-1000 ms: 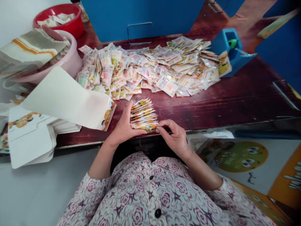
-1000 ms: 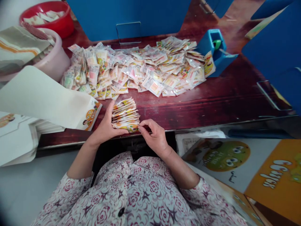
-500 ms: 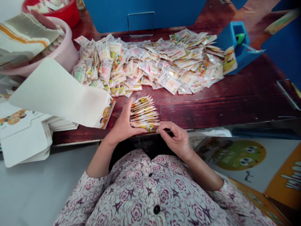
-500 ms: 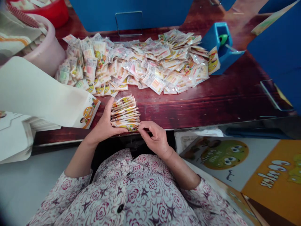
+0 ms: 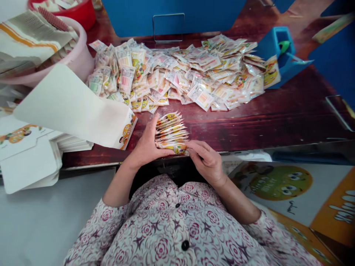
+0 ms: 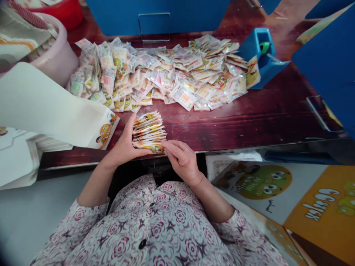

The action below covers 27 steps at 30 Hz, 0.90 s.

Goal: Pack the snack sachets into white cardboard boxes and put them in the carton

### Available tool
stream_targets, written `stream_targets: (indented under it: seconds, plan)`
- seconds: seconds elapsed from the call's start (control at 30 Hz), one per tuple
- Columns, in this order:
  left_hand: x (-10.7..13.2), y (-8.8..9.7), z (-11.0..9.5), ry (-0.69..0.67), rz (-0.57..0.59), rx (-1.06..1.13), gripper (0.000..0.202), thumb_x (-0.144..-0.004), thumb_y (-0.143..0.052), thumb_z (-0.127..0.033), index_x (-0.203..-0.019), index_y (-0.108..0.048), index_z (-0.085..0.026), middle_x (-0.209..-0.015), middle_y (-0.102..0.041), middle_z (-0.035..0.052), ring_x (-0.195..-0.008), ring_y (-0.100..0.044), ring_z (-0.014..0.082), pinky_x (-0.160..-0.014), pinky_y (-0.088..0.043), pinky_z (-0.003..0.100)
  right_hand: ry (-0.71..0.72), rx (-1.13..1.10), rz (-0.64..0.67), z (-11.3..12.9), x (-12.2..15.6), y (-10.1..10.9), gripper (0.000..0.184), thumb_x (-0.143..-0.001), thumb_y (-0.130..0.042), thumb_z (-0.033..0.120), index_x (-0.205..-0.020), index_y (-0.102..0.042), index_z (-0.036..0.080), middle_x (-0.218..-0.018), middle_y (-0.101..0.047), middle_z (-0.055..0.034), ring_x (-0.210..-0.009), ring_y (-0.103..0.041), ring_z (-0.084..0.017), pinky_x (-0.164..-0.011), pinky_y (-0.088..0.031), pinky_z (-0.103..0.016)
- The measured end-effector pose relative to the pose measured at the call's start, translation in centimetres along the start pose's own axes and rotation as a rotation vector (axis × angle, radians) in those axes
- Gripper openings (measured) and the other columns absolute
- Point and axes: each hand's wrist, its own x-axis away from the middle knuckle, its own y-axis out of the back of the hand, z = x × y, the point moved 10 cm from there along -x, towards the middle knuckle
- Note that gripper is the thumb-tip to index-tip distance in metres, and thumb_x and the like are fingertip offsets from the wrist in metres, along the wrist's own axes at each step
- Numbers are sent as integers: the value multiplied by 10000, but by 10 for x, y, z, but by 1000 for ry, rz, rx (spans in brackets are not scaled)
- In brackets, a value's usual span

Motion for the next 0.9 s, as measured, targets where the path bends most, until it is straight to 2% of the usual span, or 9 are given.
stream_targets:
  seconds: [0.13,0.27,0.37,0.47,0.63,0.77,0.9]
  plan:
    - [0,0,0,10,4,2,1305,-660,-863,-583,-1599,2,-311,-1653,-168,193,-1489,-296,445,-1194,-304,653,31,26,-6,3,2,0,367,-935,-591,104,-1223,-704,302,-1120,-752,-43,-990,-724,-166,-877,-614,-332]
    - [-1,1,-2,-10,-12,-16,1314,-646,-873,-577,-1600,-14,-301,-1641,-197,198,-1491,-291,443,-1203,-283,656,-74,-45,-58,-2,-3,5,404,-926,-624,143,-1304,-649,282,-1044,-762,-30,-889,-725,-157,-838,-623,-324]
    - [-1,2,-1,-17,-23,-13,1320,-629,-880,-582,-1599,-29,-306,-1641,-207,192,-1500,-277,439,-1209,-275,653,-154,-71,-48,-7,-7,5,274,-932,-626,197,-1189,-697,258,-962,-761,-26,-823,-716,-155,-771,-618,-310]
    - [-1,2,0,-15,-23,-10,1315,-631,-877,-587,-1599,-34,-301,-1646,-199,194,-1507,-262,439,-1215,-263,650,-202,-99,-15,-11,-9,2,143,-935,-618,216,-1026,-725,243,-923,-756,-19,-823,-710,-151,-767,-597,-296]
    - [0,2,1,28,-9,-5,1315,-632,-867,-611,-1600,-33,-299,-1646,-204,194,-1502,-270,447,-1212,-271,654,-273,-174,3,-19,-14,-4,124,-918,-628,208,-998,-722,220,-916,-745,-20,-807,-694,-143,-772,-576,-289]
    - [0,2,1,41,3,-6,1318,-635,-867,-608,-1601,-28,-291,-1640,-211,198,-1498,-273,452,-1208,-270,664,-212,-155,8,-14,-16,-4,99,-913,-633,170,-909,-717,223,-826,-716,-2,-767,-672,-136,-729,-567,-284]
    - [0,1,3,53,-4,14,1313,-634,-872,-596,-1601,-32,-307,-1632,-225,191,-1465,-340,447,-1180,-332,661,-95,-32,-53,-3,-12,5,115,-900,-651,168,-922,-733,246,-1032,-720,-61,-976,-676,-197,-810,-586,-360]
